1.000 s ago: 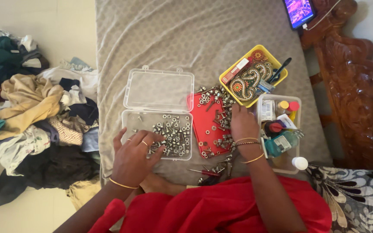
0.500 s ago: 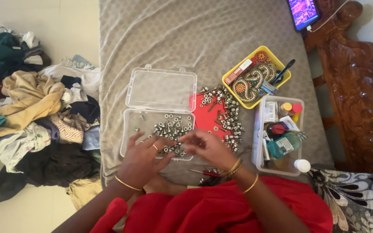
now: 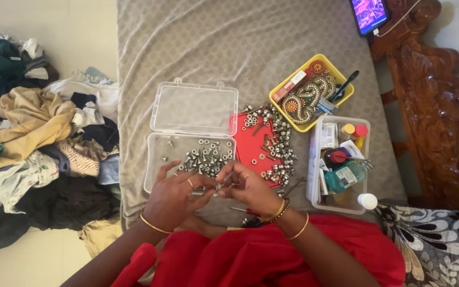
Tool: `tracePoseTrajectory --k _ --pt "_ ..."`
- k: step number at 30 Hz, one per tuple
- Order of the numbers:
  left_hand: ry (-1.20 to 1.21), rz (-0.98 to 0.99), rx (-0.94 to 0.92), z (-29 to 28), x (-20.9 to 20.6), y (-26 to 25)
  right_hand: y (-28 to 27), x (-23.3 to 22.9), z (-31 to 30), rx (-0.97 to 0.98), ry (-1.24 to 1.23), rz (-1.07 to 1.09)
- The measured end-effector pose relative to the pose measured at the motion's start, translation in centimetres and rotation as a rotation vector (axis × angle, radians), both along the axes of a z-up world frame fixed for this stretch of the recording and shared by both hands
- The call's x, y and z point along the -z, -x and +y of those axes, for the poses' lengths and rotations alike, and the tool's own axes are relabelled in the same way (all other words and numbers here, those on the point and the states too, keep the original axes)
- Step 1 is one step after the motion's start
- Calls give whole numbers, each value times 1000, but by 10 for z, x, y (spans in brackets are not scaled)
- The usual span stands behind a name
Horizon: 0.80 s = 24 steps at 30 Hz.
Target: The person sorts through various metal bolts and washers on a bed, picking them up by hand and moving them between a clear plastic container and a red surface.
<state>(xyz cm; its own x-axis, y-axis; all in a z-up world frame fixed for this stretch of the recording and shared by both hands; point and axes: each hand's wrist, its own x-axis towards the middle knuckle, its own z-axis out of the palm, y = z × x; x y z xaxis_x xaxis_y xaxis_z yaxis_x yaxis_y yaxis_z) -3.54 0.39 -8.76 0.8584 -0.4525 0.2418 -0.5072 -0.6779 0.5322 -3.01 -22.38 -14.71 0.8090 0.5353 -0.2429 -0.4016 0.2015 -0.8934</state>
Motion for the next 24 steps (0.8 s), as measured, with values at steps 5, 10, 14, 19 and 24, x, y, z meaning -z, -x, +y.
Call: tracePoseTrajectory --k 5,10,14,19,24 --pt "34 -38 -45 -2 1 -1 8 -19 3 49 160 -221" --pt "36 127 -144 -1 -3 -4 5 -37 3 103 68 -43" --pt "39 108 -142 -3 -5 -4 5 -55 5 97 582 -645" --pt "-1 77 -209 -1 -6 -4 13 -57 9 76 762 -988" --pt "42 104 -215 1 -6 -3 13 -51 -3 61 834 -856"
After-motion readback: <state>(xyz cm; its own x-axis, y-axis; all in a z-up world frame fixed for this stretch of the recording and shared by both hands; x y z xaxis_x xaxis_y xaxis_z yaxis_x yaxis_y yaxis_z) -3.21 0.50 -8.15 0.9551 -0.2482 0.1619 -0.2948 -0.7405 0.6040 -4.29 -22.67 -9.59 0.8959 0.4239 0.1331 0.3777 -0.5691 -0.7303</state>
